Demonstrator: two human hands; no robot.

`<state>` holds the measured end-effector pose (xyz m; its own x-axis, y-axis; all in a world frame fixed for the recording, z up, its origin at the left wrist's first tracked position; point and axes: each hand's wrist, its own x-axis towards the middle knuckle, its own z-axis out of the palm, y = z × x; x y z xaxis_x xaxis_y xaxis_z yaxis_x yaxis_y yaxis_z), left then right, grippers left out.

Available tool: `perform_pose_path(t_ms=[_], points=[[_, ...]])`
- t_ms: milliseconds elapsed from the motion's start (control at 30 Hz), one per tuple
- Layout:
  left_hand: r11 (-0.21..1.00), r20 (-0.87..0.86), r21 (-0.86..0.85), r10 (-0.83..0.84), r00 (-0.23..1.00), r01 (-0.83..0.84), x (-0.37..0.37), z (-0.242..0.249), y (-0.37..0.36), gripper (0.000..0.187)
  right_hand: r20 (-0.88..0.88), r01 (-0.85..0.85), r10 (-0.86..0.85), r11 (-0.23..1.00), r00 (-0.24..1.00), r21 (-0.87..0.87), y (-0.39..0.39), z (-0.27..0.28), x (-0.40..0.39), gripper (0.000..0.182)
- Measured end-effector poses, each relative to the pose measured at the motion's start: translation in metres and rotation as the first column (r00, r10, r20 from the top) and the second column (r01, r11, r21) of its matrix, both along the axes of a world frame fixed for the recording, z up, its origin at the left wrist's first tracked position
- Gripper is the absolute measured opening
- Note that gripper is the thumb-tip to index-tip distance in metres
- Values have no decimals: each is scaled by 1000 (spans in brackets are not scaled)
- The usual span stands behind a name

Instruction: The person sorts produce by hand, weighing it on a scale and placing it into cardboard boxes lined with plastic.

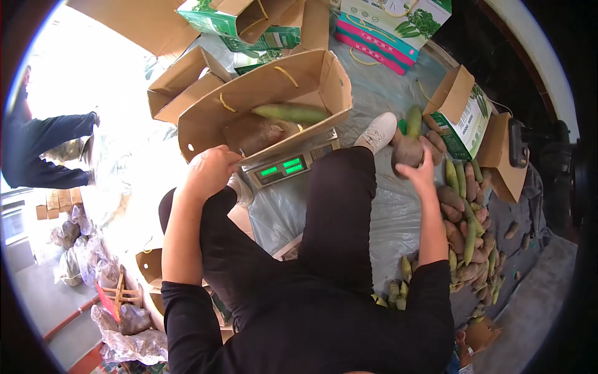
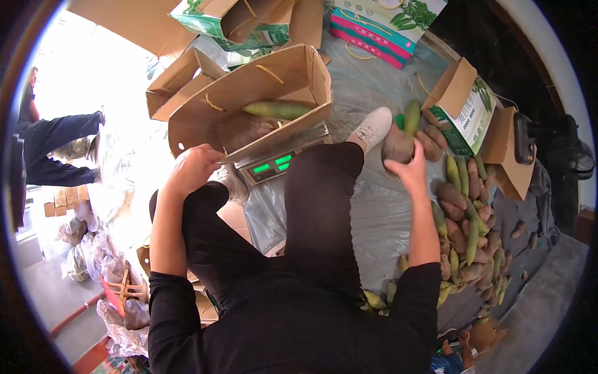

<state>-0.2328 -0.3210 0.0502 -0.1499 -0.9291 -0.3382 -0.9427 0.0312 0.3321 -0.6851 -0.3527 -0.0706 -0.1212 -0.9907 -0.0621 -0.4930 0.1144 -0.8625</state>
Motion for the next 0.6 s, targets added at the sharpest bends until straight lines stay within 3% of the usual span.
perform_pose_path(t_ms=[133, 200, 300, 367, 400, 433, 533, 600], points=[[999, 34, -33, -38, 999, 39, 2, 2, 2, 21, 74, -151, 165, 975, 984, -161, -51, 79, 47, 85], [998, 58, -45, -50, 997, 53, 5, 1, 2, 21, 217, -236, 273, 955, 937, -181, -68, 117, 88, 82], [995, 39, -64, -78, 996, 81, 7, -2, 0, 22, 79, -507, 546, 816, 834, -278, -93, 142, 147, 78], [995, 66, -48, -85, 994, 88, 7, -1, 0, 22, -13, -595, 625, 737, 781, -320, -106, 134, 192, 74], [994, 36, -74, -84, 996, 87, 9, -7, 0, 21, -169, -624, 610, 690, 774, -366, -108, 129, 214, 73], [993, 39, -77, -88, 995, 91, 8, -6, 1, 21, -158, -679, 673, 649, 723, -342, -116, 112, 237, 73], [993, 63, -64, -93, 994, 97, 3, -1, 0, 19, -437, -772, 673, 631, 596, -81, -107, 100, 292, 75], [990, 59, -79, -111, 992, 115, 4, -2, 0, 19, -473, -779, 726, 615, 499, 121, -94, 108, 315, 76]])
